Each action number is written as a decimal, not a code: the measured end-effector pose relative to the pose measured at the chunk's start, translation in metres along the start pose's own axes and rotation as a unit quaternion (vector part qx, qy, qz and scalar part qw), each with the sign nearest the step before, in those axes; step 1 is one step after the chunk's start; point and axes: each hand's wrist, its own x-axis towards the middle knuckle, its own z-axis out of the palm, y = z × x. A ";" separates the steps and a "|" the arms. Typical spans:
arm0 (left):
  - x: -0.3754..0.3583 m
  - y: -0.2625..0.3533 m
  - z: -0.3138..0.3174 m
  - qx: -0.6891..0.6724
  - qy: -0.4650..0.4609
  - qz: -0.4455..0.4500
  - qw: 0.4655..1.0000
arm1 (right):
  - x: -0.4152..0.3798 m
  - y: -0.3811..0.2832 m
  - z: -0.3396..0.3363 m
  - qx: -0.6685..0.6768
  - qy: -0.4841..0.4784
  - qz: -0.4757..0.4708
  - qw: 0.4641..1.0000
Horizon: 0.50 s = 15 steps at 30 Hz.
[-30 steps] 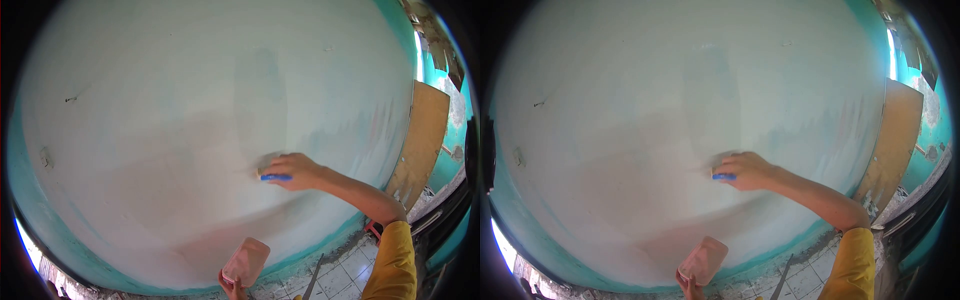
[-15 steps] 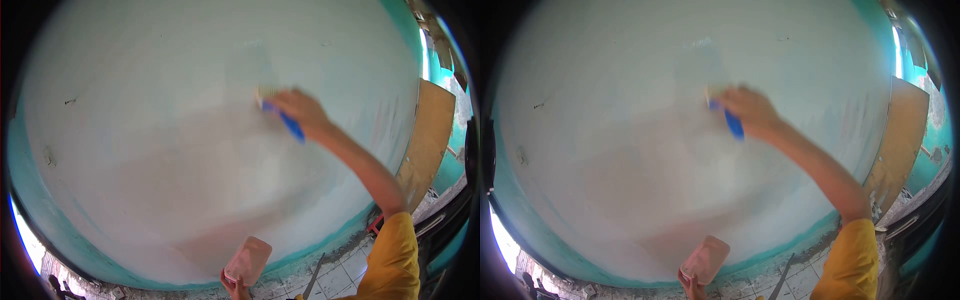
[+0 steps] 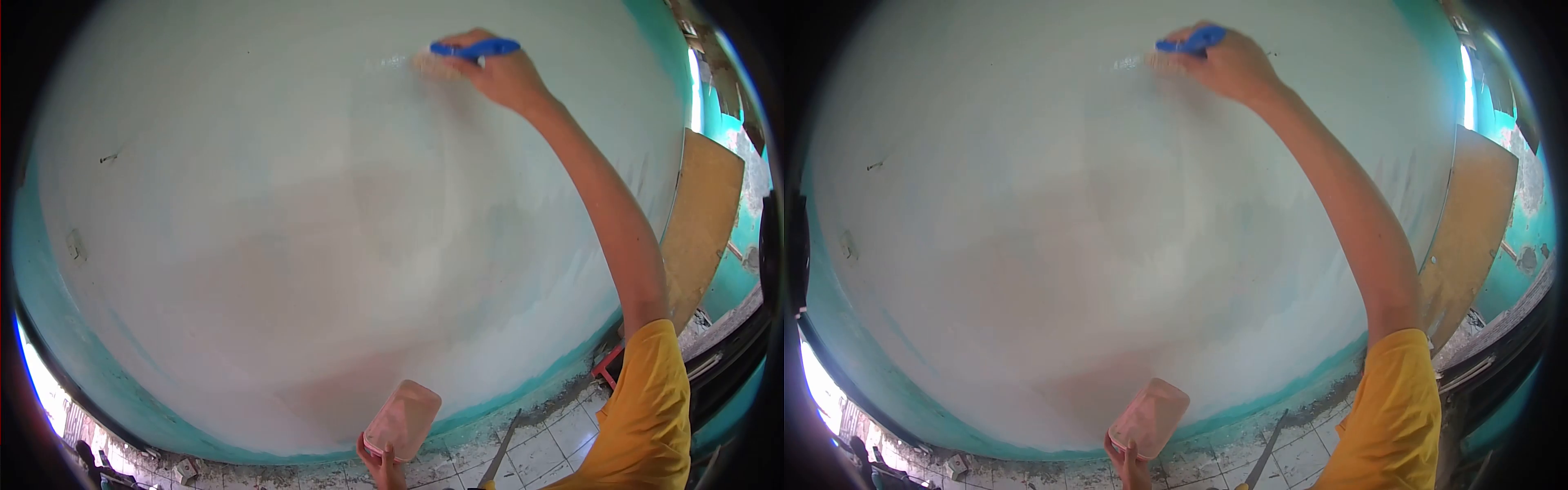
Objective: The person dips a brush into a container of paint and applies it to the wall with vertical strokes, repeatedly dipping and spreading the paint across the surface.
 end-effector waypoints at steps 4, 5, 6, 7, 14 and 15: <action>-0.007 -0.003 0.008 -0.010 0.007 -0.004 1.000 | -0.020 -0.004 0.006 -0.044 0.082 -0.069 0.993; -0.008 -0.003 0.009 -0.007 0.013 -0.007 1.000 | -0.045 -0.007 0.017 -0.051 0.059 -0.091 0.993; -0.008 -0.004 0.007 -0.007 0.014 -0.006 1.000 | -0.076 -0.014 0.029 -0.063 0.027 -0.115 0.991; -0.008 -0.007 0.003 0.000 0.005 0.014 1.000 | -0.109 -0.024 0.037 -0.058 -0.044 -0.120 0.990; -0.007 -0.010 -0.004 0.000 -0.012 0.038 0.999 | -0.200 -0.052 0.041 0.095 -0.322 -0.061 0.940; -0.008 -0.009 -0.005 0.001 -0.010 0.037 0.999 | -0.179 -0.045 0.037 0.106 -0.334 -0.002 0.936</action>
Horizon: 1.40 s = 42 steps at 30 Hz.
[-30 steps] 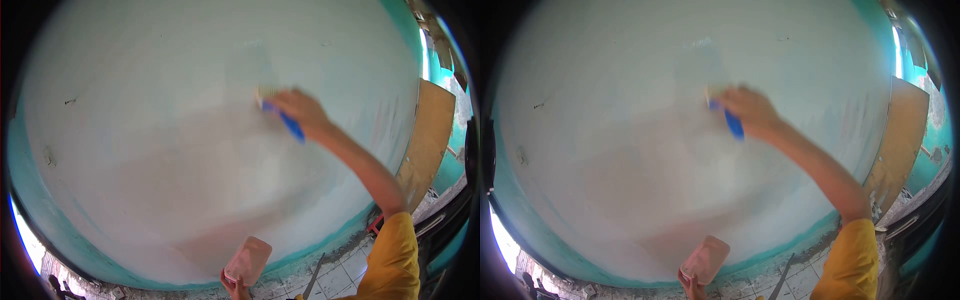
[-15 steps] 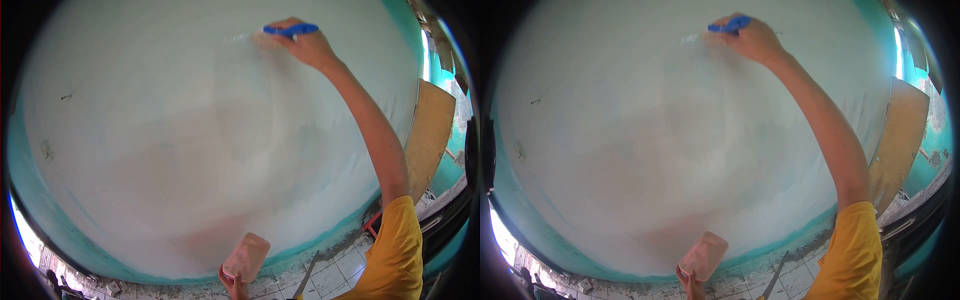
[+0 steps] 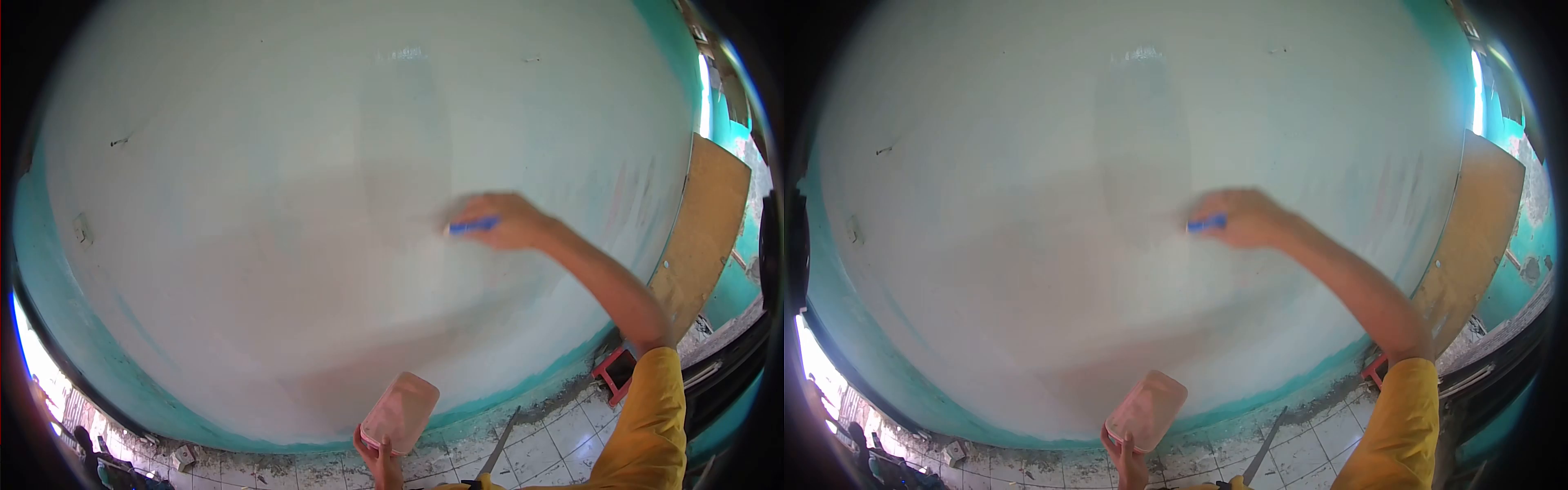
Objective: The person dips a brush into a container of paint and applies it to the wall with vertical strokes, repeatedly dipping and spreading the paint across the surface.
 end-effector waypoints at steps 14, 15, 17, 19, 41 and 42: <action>0.008 0.031 0.041 -0.142 -0.023 -0.001 0.990 | 0.063 0.035 -0.067 -0.185 0.351 -0.102 0.912; 0.009 0.033 0.044 -0.141 -0.018 -0.007 0.990 | 0.045 0.024 -0.038 -0.175 0.299 -0.093 0.933; 0.013 0.035 0.048 -0.137 -0.020 0.005 0.990 | 0.003 0.004 0.020 -0.110 0.234 -0.112 0.959; 0.017 0.040 0.057 -0.129 -0.025 0.003 0.991 | -0.031 -0.023 0.059 -0.042 0.166 -0.083 0.982; 0.009 0.026 0.126 0.103 -0.111 0.159 0.976 | -0.186 -0.170 0.168 0.522 0.273 0.421 0.689; 0.008 0.024 0.126 0.103 -0.111 0.157 0.976 | -0.187 -0.169 0.170 0.476 0.249 0.428 0.726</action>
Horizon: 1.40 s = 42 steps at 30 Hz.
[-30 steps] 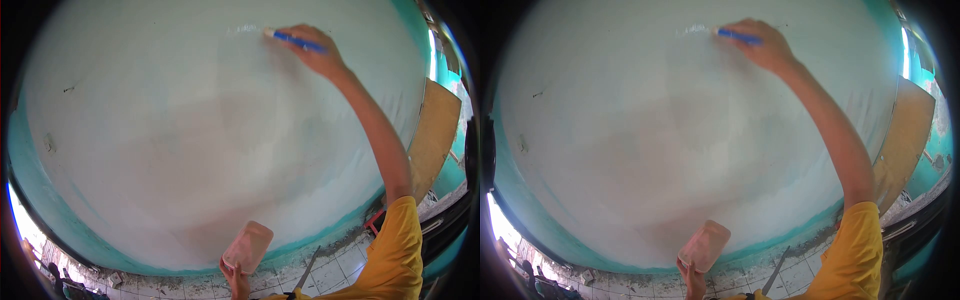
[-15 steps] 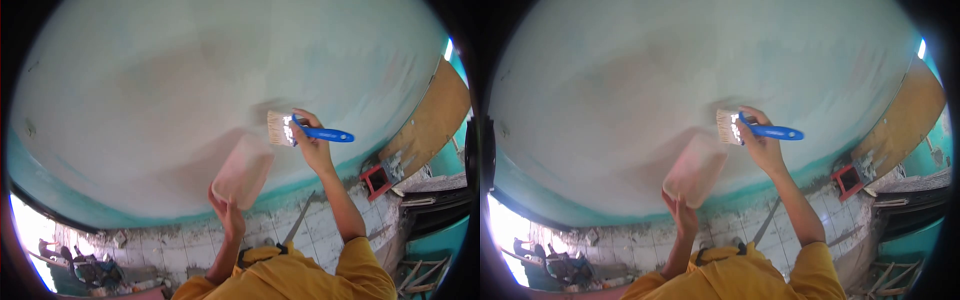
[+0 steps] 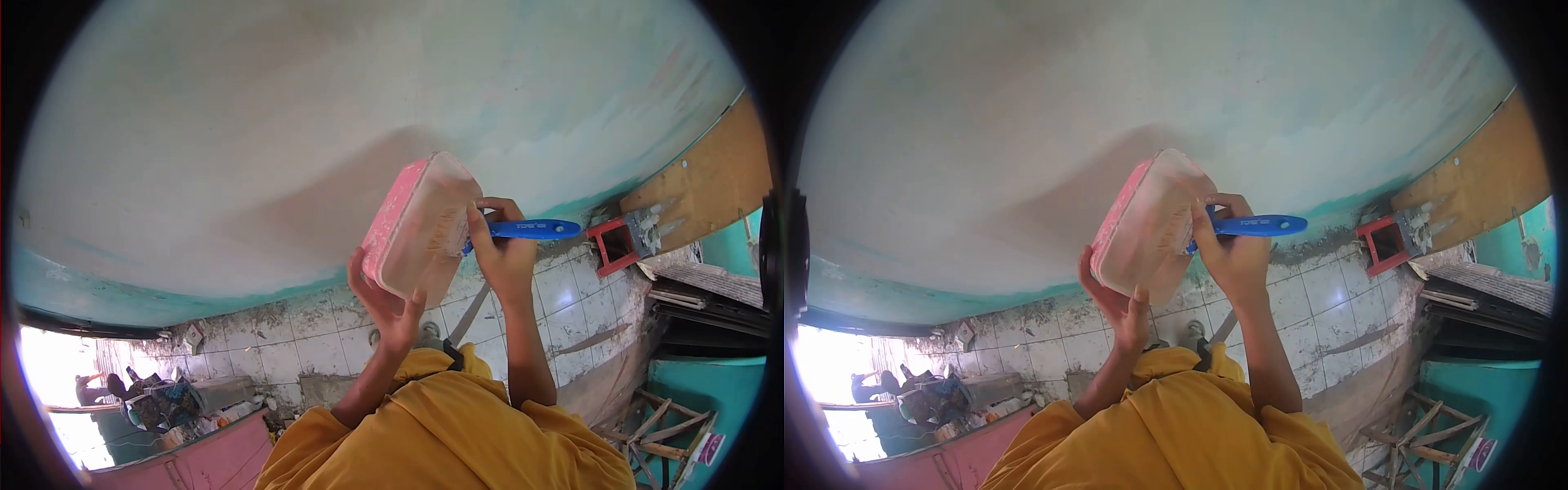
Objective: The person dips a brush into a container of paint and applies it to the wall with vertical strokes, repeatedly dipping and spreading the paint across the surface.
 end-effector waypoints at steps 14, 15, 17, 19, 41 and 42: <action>-0.006 -0.017 0.001 0.040 -0.007 0.042 0.998 | 0.008 0.023 -0.006 -0.174 -0.021 -0.073 0.982; -0.006 -0.017 0.002 0.041 -0.008 0.042 0.998 | 0.009 0.024 -0.007 -0.167 -0.032 -0.068 0.983; -0.007 -0.017 0.002 0.023 0.006 0.028 0.999 | 0.008 0.027 -0.009 -0.160 -0.044 -0.064 0.984; -0.005 -0.018 0.001 0.023 0.012 0.024 0.999 | 0.008 0.031 -0.009 -0.036 -0.001 -0.008 0.999; 0.024 -0.009 -0.037 -0.129 0.029 -0.106 0.986 | 0.162 -0.132 -0.031 -0.023 0.081 -0.348 0.934; 0.027 -0.008 -0.040 -0.133 0.022 -0.099 0.986 | 0.186 -0.155 -0.034 -0.156 0.112 -0.477 0.858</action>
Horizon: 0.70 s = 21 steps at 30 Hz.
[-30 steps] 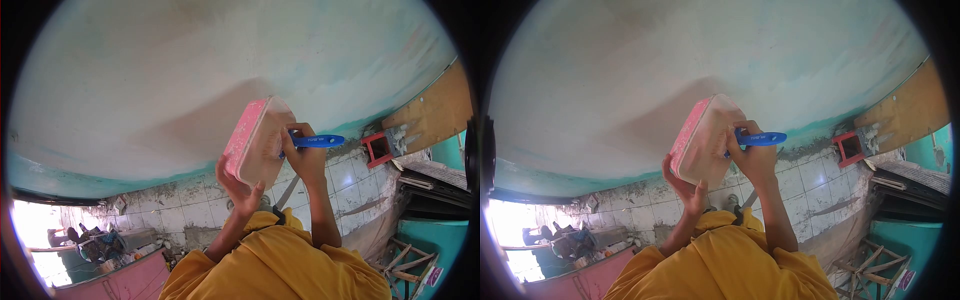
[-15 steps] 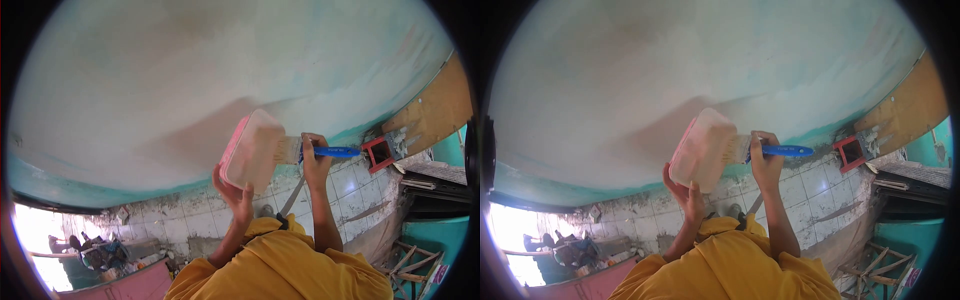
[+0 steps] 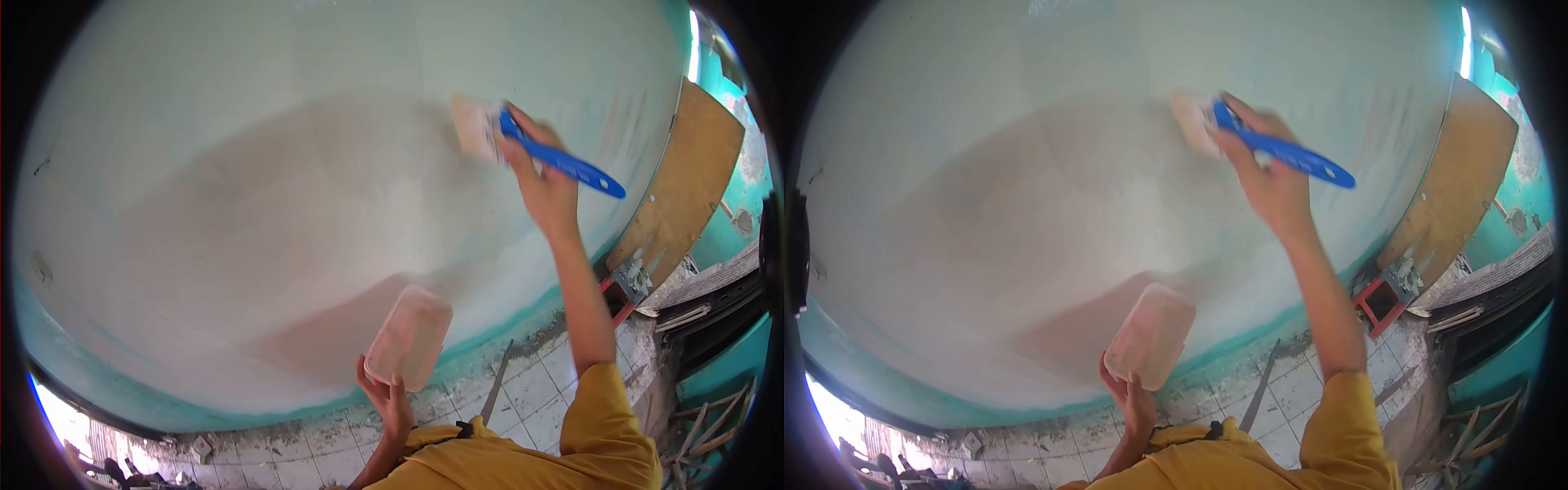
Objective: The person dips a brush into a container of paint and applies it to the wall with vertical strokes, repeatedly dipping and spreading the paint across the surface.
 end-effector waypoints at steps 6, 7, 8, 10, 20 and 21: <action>0.015 0.006 -0.023 0.003 -0.008 0.027 1.000 | 0.094 0.020 0.024 -0.149 -0.029 -0.228 0.962; 0.017 0.007 -0.027 0.008 -0.003 0.028 1.000 | 0.082 0.024 0.027 -0.152 -0.025 -0.230 0.961; 0.018 0.008 -0.032 0.013 0.003 0.027 1.000 | 0.059 0.025 0.030 -0.172 -0.076 -0.204 0.961; 0.019 0.013 -0.041 0.009 -0.003 0.023 1.000 | 0.021 0.016 0.028 -0.193 -0.132 -0.178 0.956; 0.024 0.018 -0.056 -0.035 -0.007 0.003 0.999 | 0.117 0.023 0.010 -0.148 -0.221 -0.199 0.943; 0.023 0.017 -0.057 -0.038 -0.009 0.004 0.999 | 0.142 0.016 0.011 -0.178 -0.178 -0.187 0.950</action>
